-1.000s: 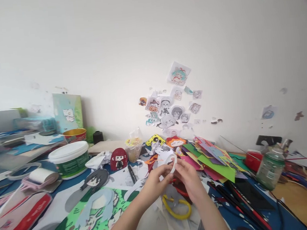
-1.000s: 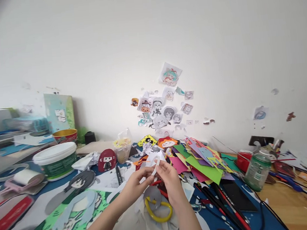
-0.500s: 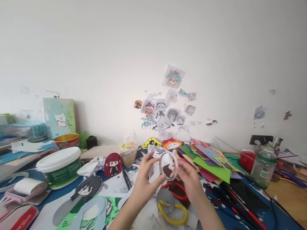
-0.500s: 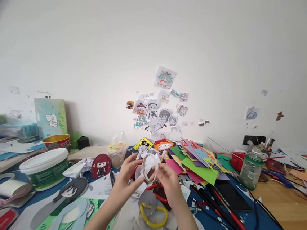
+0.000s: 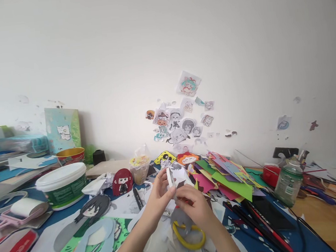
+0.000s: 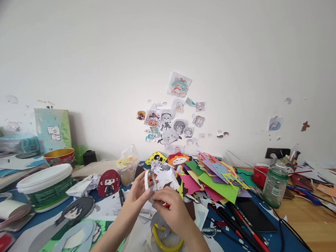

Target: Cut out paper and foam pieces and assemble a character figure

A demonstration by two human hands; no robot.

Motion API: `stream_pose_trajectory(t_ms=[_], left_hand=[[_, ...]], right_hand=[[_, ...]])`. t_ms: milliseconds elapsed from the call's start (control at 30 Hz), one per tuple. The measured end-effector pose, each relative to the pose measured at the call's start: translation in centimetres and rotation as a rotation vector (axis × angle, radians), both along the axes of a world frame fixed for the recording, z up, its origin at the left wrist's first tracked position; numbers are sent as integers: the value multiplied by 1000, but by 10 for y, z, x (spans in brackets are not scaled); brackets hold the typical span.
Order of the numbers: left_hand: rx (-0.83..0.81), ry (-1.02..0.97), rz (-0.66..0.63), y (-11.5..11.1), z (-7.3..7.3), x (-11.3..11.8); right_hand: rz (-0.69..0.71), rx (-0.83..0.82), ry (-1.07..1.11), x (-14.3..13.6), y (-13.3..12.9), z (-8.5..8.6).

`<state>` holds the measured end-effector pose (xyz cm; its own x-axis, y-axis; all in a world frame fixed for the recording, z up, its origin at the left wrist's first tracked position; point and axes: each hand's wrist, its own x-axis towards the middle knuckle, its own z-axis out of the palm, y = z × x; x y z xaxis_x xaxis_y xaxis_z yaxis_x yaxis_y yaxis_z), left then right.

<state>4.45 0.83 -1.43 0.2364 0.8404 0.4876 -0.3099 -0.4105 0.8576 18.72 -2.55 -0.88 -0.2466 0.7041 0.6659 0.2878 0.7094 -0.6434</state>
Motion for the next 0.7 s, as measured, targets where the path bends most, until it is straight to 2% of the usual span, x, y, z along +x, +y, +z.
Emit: stream_pose_trajectory(t_ms=[67,200,333,433,567,700], left_hand=[[101,84,85,-1,3,-2],[387,453,289,-5,2,-7],[569,714,265,-8,-6,-5],[515,750,272,-8,-10,-2],[389,719,327,-6,-8,-1],[362,762,257,-1,-8,-4]], right_hand=[[13,-51,47,0,-1,-1],[124,-311,340,3,-2,0],[148,-454,470,5,2,0],[97,-499,481,3,7,-4],[45,-493,434,1,12,-10],[-9,-424,304,1,13,-13]])
